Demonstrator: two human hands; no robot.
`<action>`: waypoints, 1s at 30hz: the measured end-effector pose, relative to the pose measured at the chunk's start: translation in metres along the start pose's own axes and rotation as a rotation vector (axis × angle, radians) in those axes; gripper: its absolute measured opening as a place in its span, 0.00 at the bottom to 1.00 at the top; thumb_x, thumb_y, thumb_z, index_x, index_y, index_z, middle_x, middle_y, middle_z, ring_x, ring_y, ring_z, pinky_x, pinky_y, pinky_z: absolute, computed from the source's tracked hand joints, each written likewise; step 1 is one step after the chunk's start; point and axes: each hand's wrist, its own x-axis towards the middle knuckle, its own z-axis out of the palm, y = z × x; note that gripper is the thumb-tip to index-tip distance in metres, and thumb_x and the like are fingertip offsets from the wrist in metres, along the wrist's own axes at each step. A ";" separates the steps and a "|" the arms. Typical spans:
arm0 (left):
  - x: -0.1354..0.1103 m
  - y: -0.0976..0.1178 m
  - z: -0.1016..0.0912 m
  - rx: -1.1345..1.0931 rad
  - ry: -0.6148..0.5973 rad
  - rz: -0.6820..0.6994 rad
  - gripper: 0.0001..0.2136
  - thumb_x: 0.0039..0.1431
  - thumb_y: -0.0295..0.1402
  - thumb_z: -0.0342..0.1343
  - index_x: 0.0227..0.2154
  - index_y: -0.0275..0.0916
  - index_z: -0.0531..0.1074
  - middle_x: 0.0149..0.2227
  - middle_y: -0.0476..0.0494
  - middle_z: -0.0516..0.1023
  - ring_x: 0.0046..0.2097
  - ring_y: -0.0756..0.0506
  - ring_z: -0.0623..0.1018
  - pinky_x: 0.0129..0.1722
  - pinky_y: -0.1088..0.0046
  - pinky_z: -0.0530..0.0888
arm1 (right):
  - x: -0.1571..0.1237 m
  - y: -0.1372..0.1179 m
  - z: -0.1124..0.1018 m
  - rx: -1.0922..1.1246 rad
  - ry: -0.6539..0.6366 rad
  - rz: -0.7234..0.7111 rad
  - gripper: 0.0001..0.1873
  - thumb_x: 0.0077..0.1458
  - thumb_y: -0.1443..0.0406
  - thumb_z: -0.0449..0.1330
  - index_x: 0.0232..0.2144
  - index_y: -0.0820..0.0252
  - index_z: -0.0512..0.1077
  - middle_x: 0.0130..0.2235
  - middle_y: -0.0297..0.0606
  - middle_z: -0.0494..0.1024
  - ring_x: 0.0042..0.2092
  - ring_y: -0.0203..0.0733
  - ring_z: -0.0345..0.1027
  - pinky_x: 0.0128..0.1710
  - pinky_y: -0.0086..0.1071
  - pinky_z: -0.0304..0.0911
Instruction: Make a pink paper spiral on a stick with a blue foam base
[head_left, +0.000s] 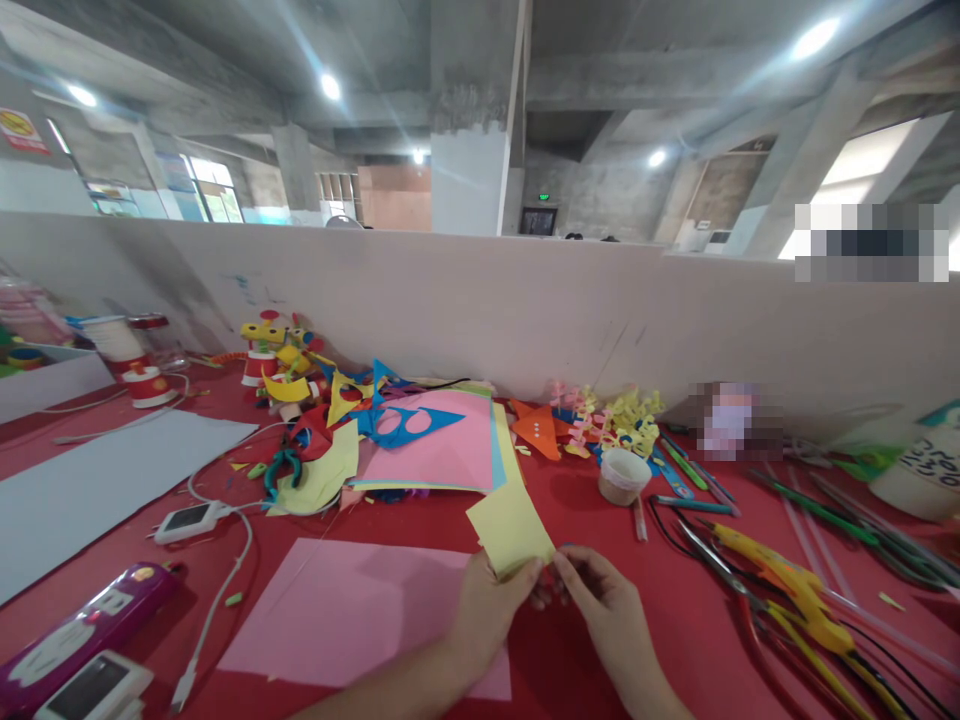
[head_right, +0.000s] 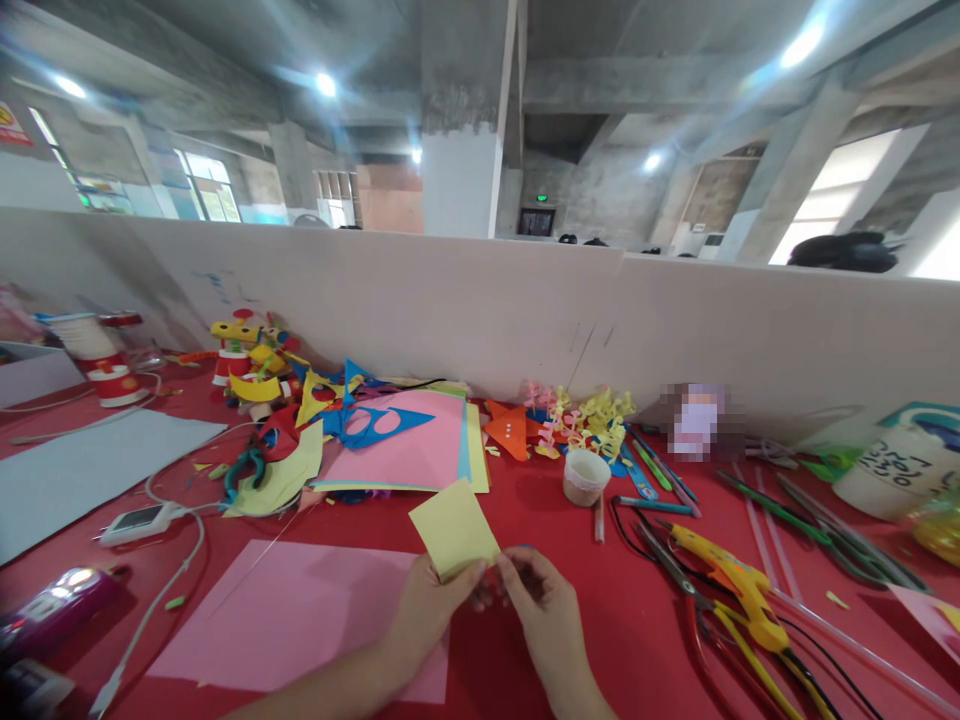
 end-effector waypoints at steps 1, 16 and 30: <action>0.000 0.000 0.000 0.001 0.003 0.002 0.08 0.46 0.35 0.59 0.22 0.34 0.75 0.17 0.47 0.74 0.20 0.50 0.72 0.22 0.77 0.69 | 0.000 0.000 0.000 -0.001 -0.005 -0.001 0.15 0.46 0.54 0.61 0.25 0.62 0.71 0.22 0.37 0.73 0.23 0.38 0.65 0.25 0.30 0.63; 0.000 -0.001 0.001 -0.022 0.009 -0.016 0.10 0.43 0.38 0.61 0.20 0.34 0.74 0.17 0.47 0.74 0.20 0.50 0.73 0.22 0.76 0.69 | 0.000 -0.001 -0.001 -0.064 0.021 0.013 0.17 0.45 0.52 0.60 0.25 0.62 0.72 0.21 0.37 0.72 0.23 0.38 0.64 0.24 0.28 0.62; -0.001 0.002 0.000 0.082 0.025 -0.005 0.11 0.46 0.39 0.59 0.21 0.35 0.74 0.18 0.45 0.76 0.21 0.48 0.73 0.23 0.74 0.70 | -0.002 -0.008 0.000 -0.023 0.035 0.029 0.17 0.44 0.51 0.61 0.24 0.60 0.72 0.20 0.35 0.71 0.23 0.38 0.63 0.24 0.29 0.61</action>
